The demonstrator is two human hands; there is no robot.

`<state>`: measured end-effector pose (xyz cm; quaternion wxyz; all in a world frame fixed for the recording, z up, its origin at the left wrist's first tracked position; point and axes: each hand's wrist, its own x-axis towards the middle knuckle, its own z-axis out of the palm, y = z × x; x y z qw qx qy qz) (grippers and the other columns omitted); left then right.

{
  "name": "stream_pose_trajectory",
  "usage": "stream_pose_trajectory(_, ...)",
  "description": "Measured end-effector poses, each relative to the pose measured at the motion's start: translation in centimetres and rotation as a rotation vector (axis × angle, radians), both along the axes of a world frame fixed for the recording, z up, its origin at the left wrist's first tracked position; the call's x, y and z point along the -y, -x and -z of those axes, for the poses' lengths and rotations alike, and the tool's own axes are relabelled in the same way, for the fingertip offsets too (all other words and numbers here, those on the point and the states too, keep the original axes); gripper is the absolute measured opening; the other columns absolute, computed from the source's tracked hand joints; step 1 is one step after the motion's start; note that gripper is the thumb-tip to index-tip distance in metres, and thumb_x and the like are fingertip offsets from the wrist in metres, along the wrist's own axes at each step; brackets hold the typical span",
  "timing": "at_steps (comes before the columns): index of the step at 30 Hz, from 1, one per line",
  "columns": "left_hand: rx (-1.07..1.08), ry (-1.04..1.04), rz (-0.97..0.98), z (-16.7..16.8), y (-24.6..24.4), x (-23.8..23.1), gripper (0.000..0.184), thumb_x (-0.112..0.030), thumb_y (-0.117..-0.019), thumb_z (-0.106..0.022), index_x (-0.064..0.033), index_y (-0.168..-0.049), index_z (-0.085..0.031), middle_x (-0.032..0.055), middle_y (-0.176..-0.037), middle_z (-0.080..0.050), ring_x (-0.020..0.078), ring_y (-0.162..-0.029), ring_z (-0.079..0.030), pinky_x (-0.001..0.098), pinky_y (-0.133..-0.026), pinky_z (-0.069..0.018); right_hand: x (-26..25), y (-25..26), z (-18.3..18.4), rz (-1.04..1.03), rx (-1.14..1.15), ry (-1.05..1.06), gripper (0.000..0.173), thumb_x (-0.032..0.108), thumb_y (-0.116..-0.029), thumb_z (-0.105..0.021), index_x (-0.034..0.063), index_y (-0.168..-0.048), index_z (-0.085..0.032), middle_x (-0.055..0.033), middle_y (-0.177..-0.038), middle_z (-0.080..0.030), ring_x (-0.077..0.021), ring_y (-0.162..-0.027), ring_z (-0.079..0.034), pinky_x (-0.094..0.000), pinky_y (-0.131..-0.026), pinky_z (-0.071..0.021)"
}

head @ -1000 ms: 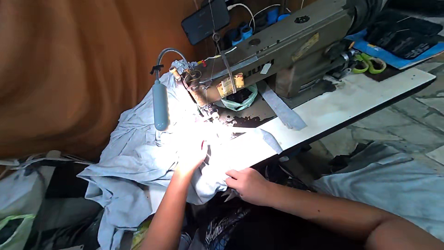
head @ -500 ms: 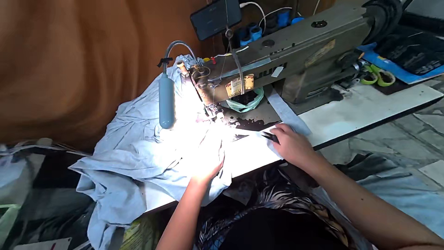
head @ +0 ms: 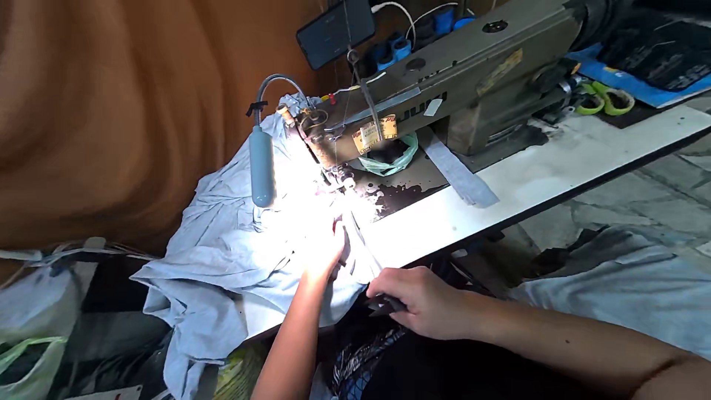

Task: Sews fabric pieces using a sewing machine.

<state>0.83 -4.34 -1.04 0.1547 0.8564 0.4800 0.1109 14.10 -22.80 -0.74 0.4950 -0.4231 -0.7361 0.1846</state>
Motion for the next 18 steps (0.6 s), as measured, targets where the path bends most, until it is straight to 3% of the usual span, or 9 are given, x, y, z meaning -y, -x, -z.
stream_pose_trajectory(2,-0.044,-0.105,0.130,0.3,0.0,-0.9,0.037,-0.013,-0.1029,-0.054,-0.0037,-0.138,-0.062,0.0199,-0.140,-0.061,0.0375,-0.134,-0.055,0.0575,-0.112,-0.0390,-0.1,0.4,-0.1,0.003,0.009,-0.046,0.023,-0.002,-0.0807,-0.065,0.0004,-0.103,-0.070,-0.0136,-0.089,-0.071,-0.0225,-0.078,-0.071,-0.0352,-0.064,-0.0579)
stream_pose_trajectory(4,-0.066,-0.166,0.252,0.9,-0.1,-1.9,0.040,-0.012,-0.1014,-0.055,-0.0036,-0.140,-0.061,0.0197,-0.144,-0.058,0.0379,-0.139,-0.050,0.0570,-0.116,-0.0341,-0.2,0.6,-0.2,-0.008,0.015,-0.078,0.020,-0.002,-0.0831,-0.065,0.0012,-0.102,-0.069,-0.0126,-0.088,-0.071,-0.0217,-0.078,-0.071,-0.0342,-0.064,-0.0577)
stream_pose_trajectory(9,-0.092,-0.227,0.340,1.6,-0.4,-2.6,0.039,-0.016,-0.0997,-0.057,-0.0031,-0.135,-0.064,0.0211,-0.137,-0.063,0.0403,-0.130,-0.057,0.0609,-0.109,-0.0398,0.4,0.4,0.1,-0.060,0.039,0.126,0.016,-0.002,-0.0836,-0.066,-0.0005,-0.099,-0.070,-0.0142,-0.082,-0.070,-0.0271,-0.074,-0.071,-0.0443,-0.063,-0.0565)
stream_pose_trajectory(12,-0.017,-0.322,0.441,2.6,-0.1,-3.3,0.033,-0.020,-0.0962,-0.057,-0.0016,-0.119,-0.074,0.0180,-0.137,-0.064,0.0388,-0.133,-0.056,0.0601,-0.111,-0.0394,0.5,0.2,0.3,-0.144,0.106,0.145,0.019,-0.003,-0.0838,-0.067,0.0008,-0.102,-0.071,-0.0136,-0.085,-0.071,-0.0276,-0.076,-0.072,-0.0453,-0.063,-0.0576)
stream_pose_trajectory(13,-0.017,-0.316,0.447,2.7,0.0,-3.3,0.034,-0.020,-0.0965,-0.056,-0.0014,-0.118,-0.075,0.0172,-0.139,-0.064,0.0384,-0.134,-0.055,0.0598,-0.112,-0.0390,0.5,0.1,0.2,-0.191,0.135,0.189,0.018,-0.003,-0.0854,-0.066,0.0005,-0.102,-0.071,-0.0143,-0.085,-0.071,-0.0293,-0.077,-0.072,-0.0475,-0.064,-0.0566)
stream_pose_trajectory(15,0.003,-0.278,0.432,2.5,0.3,-2.8,0.037,-0.017,-0.0962,-0.053,0.0002,-0.123,-0.072,0.0180,-0.140,-0.063,0.0389,-0.132,-0.057,0.0601,-0.109,-0.0418,0.4,0.0,0.2,-0.268,0.152,0.218,0.017,-0.003,-0.0869,-0.066,-0.0001,-0.103,-0.071,-0.0152,-0.085,-0.072,-0.0305,-0.078,-0.072,-0.0491,-0.065,-0.0564)
stream_pose_trajectory(18,-0.021,-0.142,0.352,1.9,0.6,-1.9,0.045,-0.019,-0.1016,-0.045,-0.0041,-0.140,-0.062,0.0143,-0.149,-0.056,0.0352,-0.140,-0.051,0.0573,-0.115,-0.0360,0.4,0.2,0.6,-0.317,0.100,0.160,0.019,-0.003,-0.0848,-0.067,0.0011,-0.102,-0.072,-0.0133,-0.084,-0.073,-0.0270,-0.076,-0.073,-0.0449,-0.063,-0.0575)
